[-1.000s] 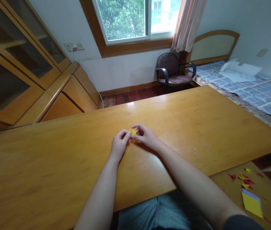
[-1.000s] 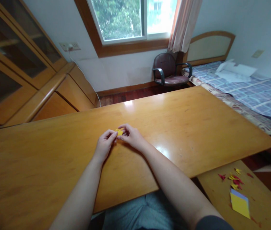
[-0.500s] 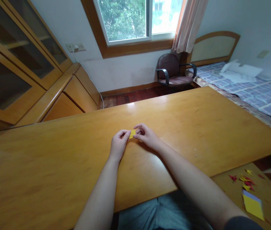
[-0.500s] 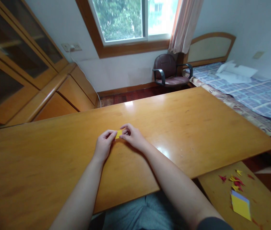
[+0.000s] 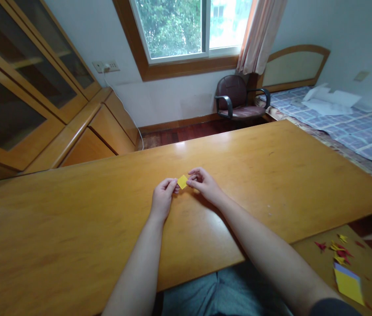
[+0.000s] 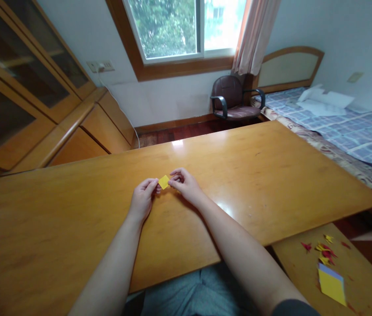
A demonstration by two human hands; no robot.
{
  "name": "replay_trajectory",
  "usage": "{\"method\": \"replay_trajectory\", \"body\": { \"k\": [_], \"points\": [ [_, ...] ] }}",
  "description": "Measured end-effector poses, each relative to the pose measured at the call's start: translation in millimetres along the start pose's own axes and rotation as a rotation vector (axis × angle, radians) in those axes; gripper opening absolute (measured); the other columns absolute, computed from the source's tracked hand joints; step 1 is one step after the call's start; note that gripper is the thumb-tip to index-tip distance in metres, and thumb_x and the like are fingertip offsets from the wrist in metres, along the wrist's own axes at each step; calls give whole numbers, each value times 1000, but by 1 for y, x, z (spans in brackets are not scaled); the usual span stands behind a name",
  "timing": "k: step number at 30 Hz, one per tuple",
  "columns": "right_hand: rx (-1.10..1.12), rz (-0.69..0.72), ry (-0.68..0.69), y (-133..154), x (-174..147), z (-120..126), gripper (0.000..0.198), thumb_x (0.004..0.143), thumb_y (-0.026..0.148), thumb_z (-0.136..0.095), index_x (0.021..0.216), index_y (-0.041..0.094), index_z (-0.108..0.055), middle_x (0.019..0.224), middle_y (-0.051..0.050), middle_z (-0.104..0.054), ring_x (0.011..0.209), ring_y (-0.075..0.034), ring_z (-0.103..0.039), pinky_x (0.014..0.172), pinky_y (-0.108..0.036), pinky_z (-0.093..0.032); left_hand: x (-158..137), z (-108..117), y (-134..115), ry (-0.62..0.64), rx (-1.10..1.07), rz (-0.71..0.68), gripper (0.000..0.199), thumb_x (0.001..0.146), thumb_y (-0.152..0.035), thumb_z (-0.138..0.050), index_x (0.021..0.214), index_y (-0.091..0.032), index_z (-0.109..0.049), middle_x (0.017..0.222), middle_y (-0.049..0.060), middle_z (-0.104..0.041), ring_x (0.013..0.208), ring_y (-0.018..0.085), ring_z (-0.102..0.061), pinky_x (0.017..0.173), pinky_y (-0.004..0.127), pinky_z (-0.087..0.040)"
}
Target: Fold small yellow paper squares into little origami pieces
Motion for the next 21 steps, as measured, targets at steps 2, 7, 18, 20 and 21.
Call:
{"method": "replay_trajectory", "body": {
  "k": [2, 7, 18, 20, 21],
  "points": [
    [3, -5, -8, -1, 1, 1, 34, 72, 35, -76, 97, 21, -58, 76, 3, -62, 69, -13, -58, 70, -29, -46, 1, 0, 1, 5, -20, 12, 31, 83, -47, -65, 75, -18, -67, 71, 0, -63, 66, 14, -58, 66, 24, -47],
    [32, -5, -17, 1, 1, 2, 31, 72, 36, -76, 94, 19, -61, 74, 3, -62, 68, -12, -57, 69, -29, -46, -1, -1, -1, 55, -48, 9, 32, 82, -49, -67, 86, -18, -69, 80, 2, -68, 74, 16, -63, 70, 26, -51],
    [88, -23, -41, 1, 0, 5, 35, 72, 42, -78, 92, 19, -62, 72, 4, -61, 68, -13, -57, 69, -28, -47, -2, -6, -2, 123, -83, 38, 36, 78, -49, -72, 96, -18, -71, 82, 3, -72, 76, 17, -67, 74, 29, -55],
    [76, -23, -29, 2, 0, 5, 34, 73, 43, -77, 93, 20, -62, 73, 4, -61, 68, -12, -57, 68, -28, -46, -3, -7, -3, 123, -83, 44, 35, 77, -48, -74, 94, -18, -71, 83, 3, -73, 77, 18, -67, 75, 29, -55],
    [68, -20, -22, 2, -1, 5, 34, 74, 42, -76, 94, 20, -61, 73, 4, -60, 67, -12, -56, 68, -28, -46, -3, -7, -4, 123, -85, 48, 35, 76, -48, -75, 93, -18, -71, 83, 3, -73, 77, 18, -68, 75, 29, -55]
  ]
}}
Point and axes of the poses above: each hand's wrist, its own x-axis towards the middle knuckle, its own z-axis out of the back of the hand, y = z × x, the point moved 1 cm from there along x, towards the middle knuckle
